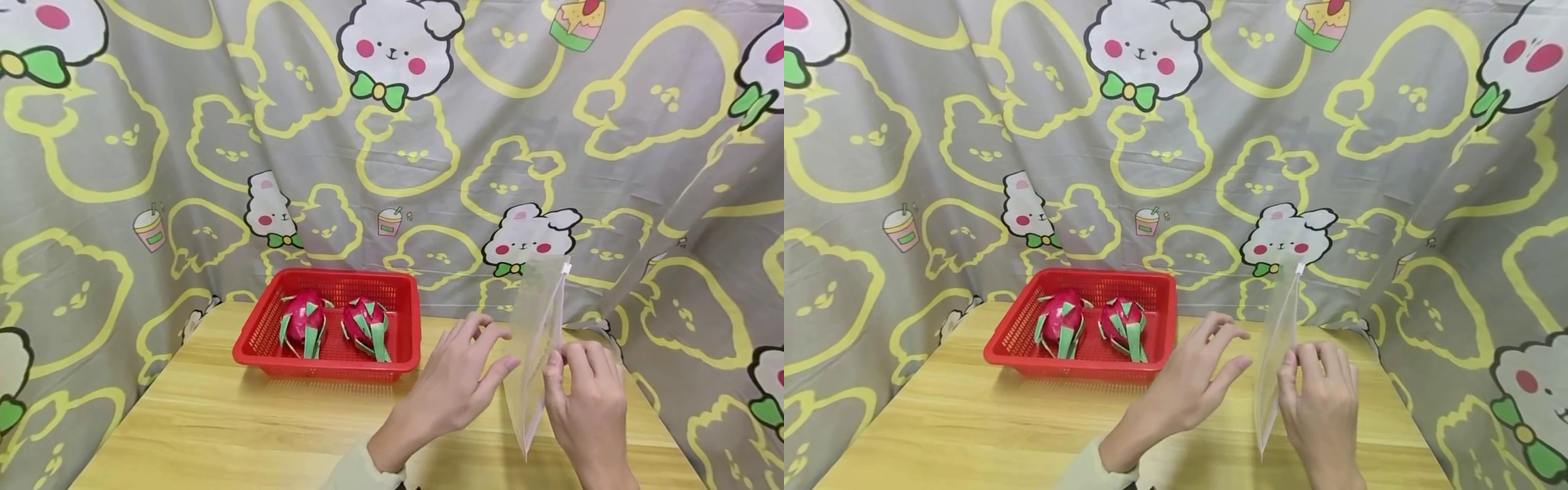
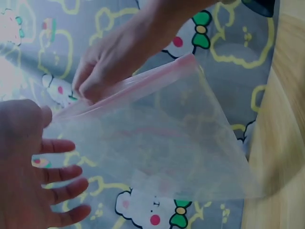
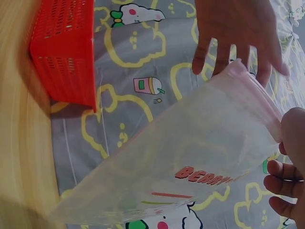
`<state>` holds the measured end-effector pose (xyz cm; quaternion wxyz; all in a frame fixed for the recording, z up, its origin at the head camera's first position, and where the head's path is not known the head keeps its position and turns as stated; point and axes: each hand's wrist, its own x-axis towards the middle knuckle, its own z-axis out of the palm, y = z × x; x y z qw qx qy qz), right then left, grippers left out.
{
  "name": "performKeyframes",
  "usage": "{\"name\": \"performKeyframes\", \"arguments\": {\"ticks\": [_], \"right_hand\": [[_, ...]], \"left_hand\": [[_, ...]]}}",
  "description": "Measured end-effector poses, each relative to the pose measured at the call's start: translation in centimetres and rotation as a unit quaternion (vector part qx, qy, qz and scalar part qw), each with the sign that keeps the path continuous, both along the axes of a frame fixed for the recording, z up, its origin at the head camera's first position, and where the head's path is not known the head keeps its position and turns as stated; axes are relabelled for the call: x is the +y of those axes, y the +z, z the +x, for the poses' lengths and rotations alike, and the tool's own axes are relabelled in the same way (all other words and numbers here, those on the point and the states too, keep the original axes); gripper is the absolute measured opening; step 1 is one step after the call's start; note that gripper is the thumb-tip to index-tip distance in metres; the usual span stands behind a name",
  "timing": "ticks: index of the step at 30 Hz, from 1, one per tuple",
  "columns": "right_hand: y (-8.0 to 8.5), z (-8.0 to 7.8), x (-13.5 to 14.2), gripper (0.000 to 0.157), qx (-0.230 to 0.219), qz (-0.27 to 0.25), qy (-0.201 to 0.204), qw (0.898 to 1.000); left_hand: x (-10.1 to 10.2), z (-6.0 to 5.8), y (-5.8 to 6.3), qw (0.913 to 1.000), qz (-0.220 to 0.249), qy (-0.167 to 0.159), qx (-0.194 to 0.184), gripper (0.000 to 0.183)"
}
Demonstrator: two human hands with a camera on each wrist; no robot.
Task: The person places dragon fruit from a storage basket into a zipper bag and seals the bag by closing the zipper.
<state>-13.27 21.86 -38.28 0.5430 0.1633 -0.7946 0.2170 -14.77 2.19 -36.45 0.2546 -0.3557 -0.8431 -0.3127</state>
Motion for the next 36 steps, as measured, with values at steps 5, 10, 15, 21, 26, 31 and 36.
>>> {"name": "performKeyframes", "arguments": {"ticks": [5, 10, 15, 21, 26, 31, 36], "right_hand": [[0.0, -0.1, -0.2, 0.032, 0.006, 0.001, 0.000, 1.000], [-0.1, -0.1, -0.5, 0.032, 0.000, 0.005, 0.003, 1.000], [-0.1, -0.2, -0.7, 0.032, -0.003, 0.004, 0.006, 1.000], [-0.3, -0.2, -0.9, 0.032, -0.002, 0.003, 0.008, 1.000], [-0.3, -0.4, -1.0, 0.032, 0.010, 0.006, 0.004, 1.000], [-0.3, -0.4, -1.1, 0.032, 0.011, 0.004, -0.001, 1.000], [-0.5, -0.3, -2.0, 0.030, 0.015, 0.012, -0.003, 1.000]], "left_hand": [[1.0, -0.4, 0.3, 0.9965, -0.057, 0.055, 0.027, 0.037], [1.6, -0.4, 0.1, 0.9934, -0.071, 0.076, 0.049, 0.036], [1.8, -0.5, -0.1, 0.9863, -0.092, 0.109, 0.082, 0.030], [1.9, -0.4, -0.4, 0.9808, -0.096, 0.129, 0.111, 0.022], [1.5, -0.7, -0.8, 0.9790, -0.072, 0.137, 0.132, 0.009], [0.9, -1.1, -1.4, 0.9779, -0.030, 0.154, 0.138, 0.003], [0.5, -1.5, -2.6, 0.9772, -0.003, 0.172, 0.125, 0.009]]}}
